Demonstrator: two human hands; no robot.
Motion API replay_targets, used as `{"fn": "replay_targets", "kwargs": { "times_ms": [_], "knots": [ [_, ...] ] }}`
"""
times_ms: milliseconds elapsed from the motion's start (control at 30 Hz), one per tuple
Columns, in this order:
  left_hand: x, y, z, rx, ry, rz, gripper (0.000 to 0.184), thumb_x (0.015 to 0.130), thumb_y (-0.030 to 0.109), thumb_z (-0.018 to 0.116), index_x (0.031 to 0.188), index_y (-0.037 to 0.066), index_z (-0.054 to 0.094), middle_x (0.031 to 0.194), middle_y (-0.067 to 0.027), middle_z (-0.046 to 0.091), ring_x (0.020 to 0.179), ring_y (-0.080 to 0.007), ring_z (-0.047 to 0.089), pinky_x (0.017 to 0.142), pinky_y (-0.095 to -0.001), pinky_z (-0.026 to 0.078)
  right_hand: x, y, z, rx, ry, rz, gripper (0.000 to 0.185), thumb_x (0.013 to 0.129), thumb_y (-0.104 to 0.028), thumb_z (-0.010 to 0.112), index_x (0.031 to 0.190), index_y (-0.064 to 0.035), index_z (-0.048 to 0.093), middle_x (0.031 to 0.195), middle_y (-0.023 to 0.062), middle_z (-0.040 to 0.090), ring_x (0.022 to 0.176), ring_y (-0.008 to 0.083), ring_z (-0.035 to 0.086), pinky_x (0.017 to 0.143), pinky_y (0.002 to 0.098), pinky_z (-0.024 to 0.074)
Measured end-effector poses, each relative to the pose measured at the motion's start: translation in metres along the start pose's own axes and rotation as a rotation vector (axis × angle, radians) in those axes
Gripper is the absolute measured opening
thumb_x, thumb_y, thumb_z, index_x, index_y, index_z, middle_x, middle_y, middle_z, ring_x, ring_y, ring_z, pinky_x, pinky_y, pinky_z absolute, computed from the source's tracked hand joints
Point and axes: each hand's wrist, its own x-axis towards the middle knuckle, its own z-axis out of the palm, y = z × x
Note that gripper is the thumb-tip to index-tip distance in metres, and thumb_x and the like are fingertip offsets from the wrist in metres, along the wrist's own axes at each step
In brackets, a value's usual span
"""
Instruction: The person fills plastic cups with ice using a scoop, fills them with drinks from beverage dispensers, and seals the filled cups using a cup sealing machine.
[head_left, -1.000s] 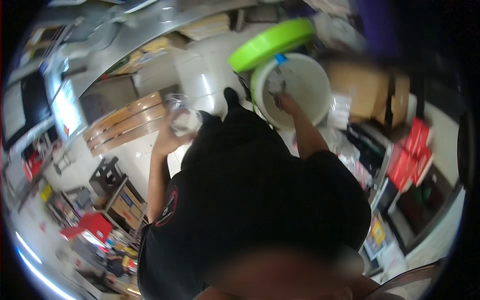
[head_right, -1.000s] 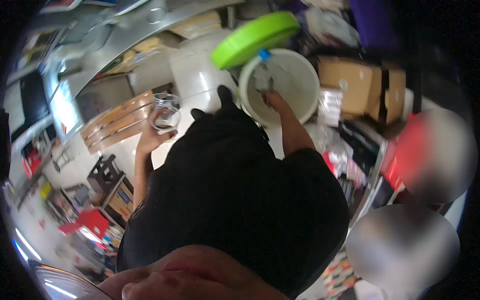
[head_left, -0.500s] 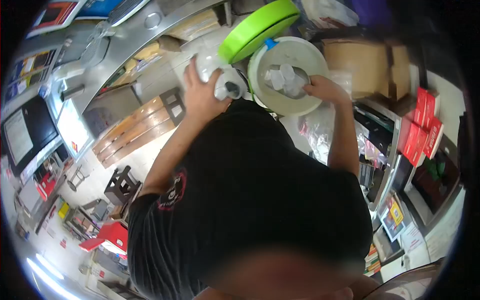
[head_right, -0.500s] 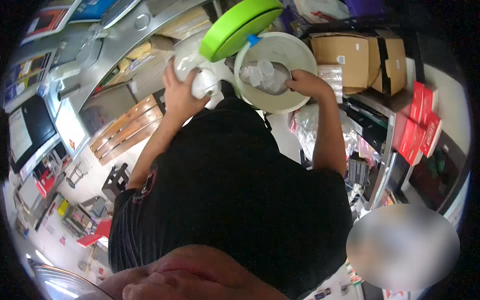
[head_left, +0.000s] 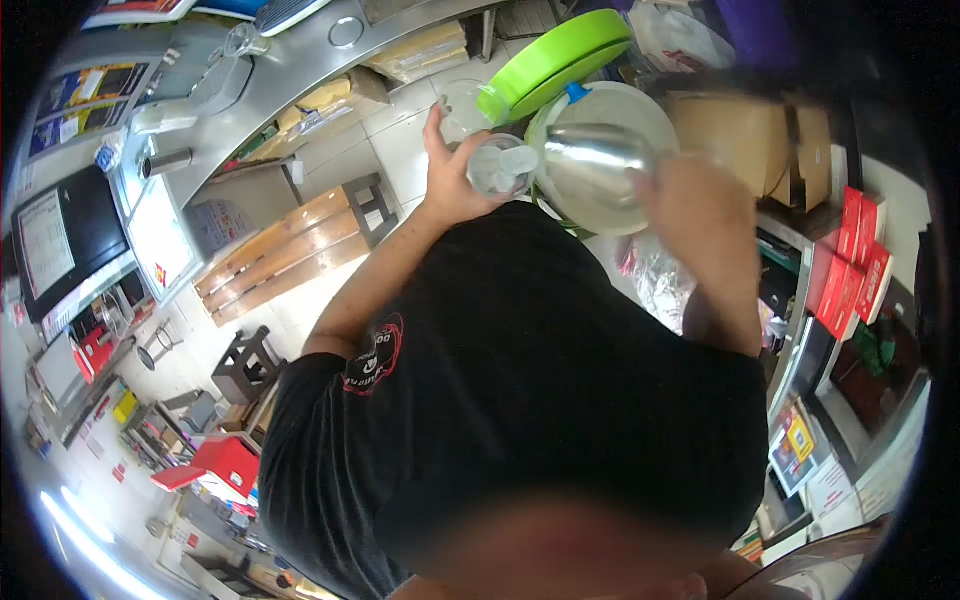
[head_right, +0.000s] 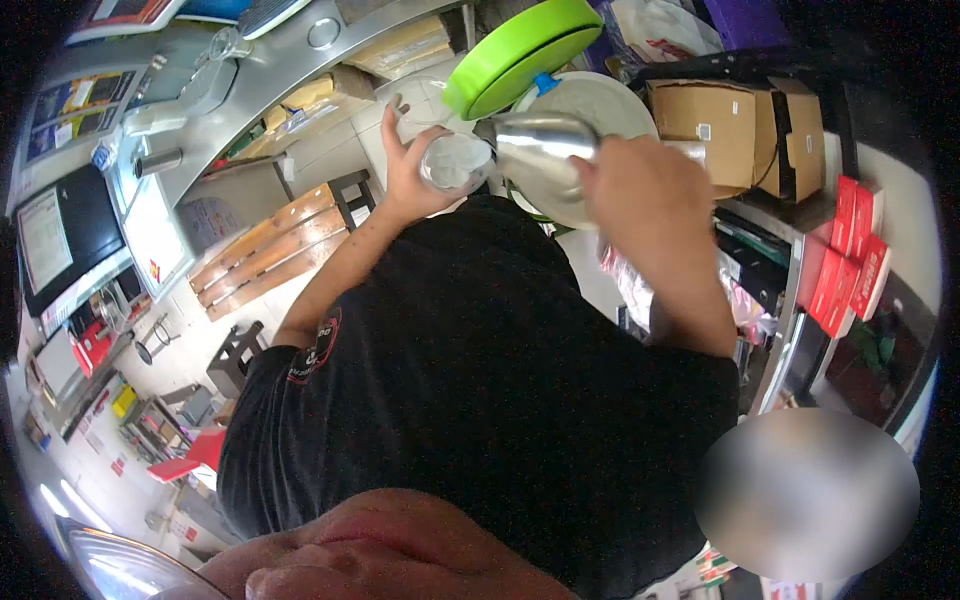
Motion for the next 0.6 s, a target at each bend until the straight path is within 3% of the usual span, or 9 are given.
{"fn": "replay_targets", "kwargs": {
  "times_ms": [67,133,200,267,333,400,433,500,600],
  "knots": [
    [-0.001,-0.008,-0.005,-0.045,-0.008,0.004,0.077,0.054,0.037,0.100,0.118,0.010,0.066,0.158,-0.0338,0.021,0.141,-0.0529,0.036,0.113,-0.0589,0.039,0.008,0.034,0.006,-0.002,0.121,0.028,0.047,0.098,-0.045,0.064,0.095,-0.0005,0.077,0.090,0.0250,0.074,0.090,0.0404,0.074,0.079,0.0514,0.0571],
    [-0.002,-0.012,-0.012,-0.099,-0.027,0.006,0.079,0.054,0.039,0.102,0.117,0.009,0.065,0.158,-0.0326,0.020,0.140,-0.0516,0.038,0.112,-0.0598,0.040,0.043,0.076,0.046,0.156,-0.082,0.124,0.051,0.097,-0.048,0.064,0.100,0.0009,0.077,0.096,0.0259,0.074,0.094,0.0430,0.073,0.084,0.0521,0.0563],
    [-0.002,-0.012,-0.021,-0.061,0.055,0.051,0.083,0.053,0.045,0.103,0.116,0.009,0.063,0.159,-0.0305,0.020,0.137,-0.0501,0.042,0.109,-0.0612,0.042,0.094,0.124,0.135,0.185,-0.290,0.109,0.051,0.095,-0.048,0.065,0.103,0.0006,0.077,0.106,0.0262,0.074,0.100,0.0430,0.073,0.090,0.0508,0.0556],
    [-0.005,-0.013,-0.026,-0.108,0.045,0.030,0.091,0.053,0.050,0.102,0.122,0.010,0.059,0.161,-0.0286,0.020,0.136,-0.0504,0.043,0.106,-0.0628,0.044,0.123,0.126,0.221,0.082,-0.315,0.128,0.048,0.095,-0.046,0.065,0.110,-0.0022,0.077,0.119,0.0243,0.073,0.111,0.0385,0.071,0.095,0.0475,0.0552],
    [-0.009,-0.020,-0.030,-0.187,0.117,0.024,0.095,0.052,0.055,0.101,0.124,0.009,0.059,0.160,-0.0319,0.017,0.136,-0.0516,0.041,0.107,-0.0610,0.042,0.140,0.101,0.284,0.056,-0.460,0.294,0.037,0.097,-0.034,0.060,0.116,-0.0067,0.077,0.128,0.0208,0.071,0.119,0.0347,0.069,0.099,0.0447,0.0549],
    [-0.009,-0.018,-0.038,-0.172,0.091,0.036,0.093,0.057,0.056,0.099,0.125,0.009,0.057,0.161,-0.0312,0.018,0.137,-0.0499,0.041,0.107,-0.0598,0.042,0.148,0.090,0.367,0.163,-0.235,0.349,0.035,0.098,-0.023,0.054,0.122,-0.0100,0.076,0.131,0.0179,0.070,0.122,0.0338,0.068,0.099,0.0441,0.0555],
    [-0.011,-0.023,-0.039,-0.246,0.126,-0.022,0.092,0.059,0.056,0.098,0.125,0.008,0.056,0.161,-0.0304,0.018,0.138,-0.0483,0.041,0.107,-0.0592,0.042,0.154,0.084,0.381,0.176,-0.238,0.356,0.035,0.098,-0.023,0.054,0.122,-0.0100,0.076,0.131,0.0179,0.070,0.122,0.0338,0.068,0.099,0.0441,0.0555],
    [-0.008,-0.012,-0.049,-0.308,0.118,-0.168,0.091,0.065,0.058,0.095,0.127,0.006,0.054,0.161,-0.0287,0.021,0.143,-0.0452,0.039,0.110,-0.0577,0.040,0.168,0.071,0.401,0.271,-0.155,0.373,0.033,0.095,-0.018,0.056,0.117,-0.0039,0.076,0.122,0.0178,0.074,0.117,0.0321,0.071,0.099,0.0445,0.0554],
    [-0.005,-0.014,-0.060,-0.214,0.132,-0.132,0.092,0.064,0.059,0.094,0.126,0.005,0.054,0.159,-0.0288,0.026,0.147,-0.0458,0.034,0.113,-0.0585,0.037,0.188,0.075,0.457,0.326,-0.194,0.356,0.037,0.094,-0.028,0.061,0.118,-0.0043,0.076,0.121,0.0189,0.074,0.114,0.0336,0.072,0.097,0.0452,0.0561]
  ]
}}
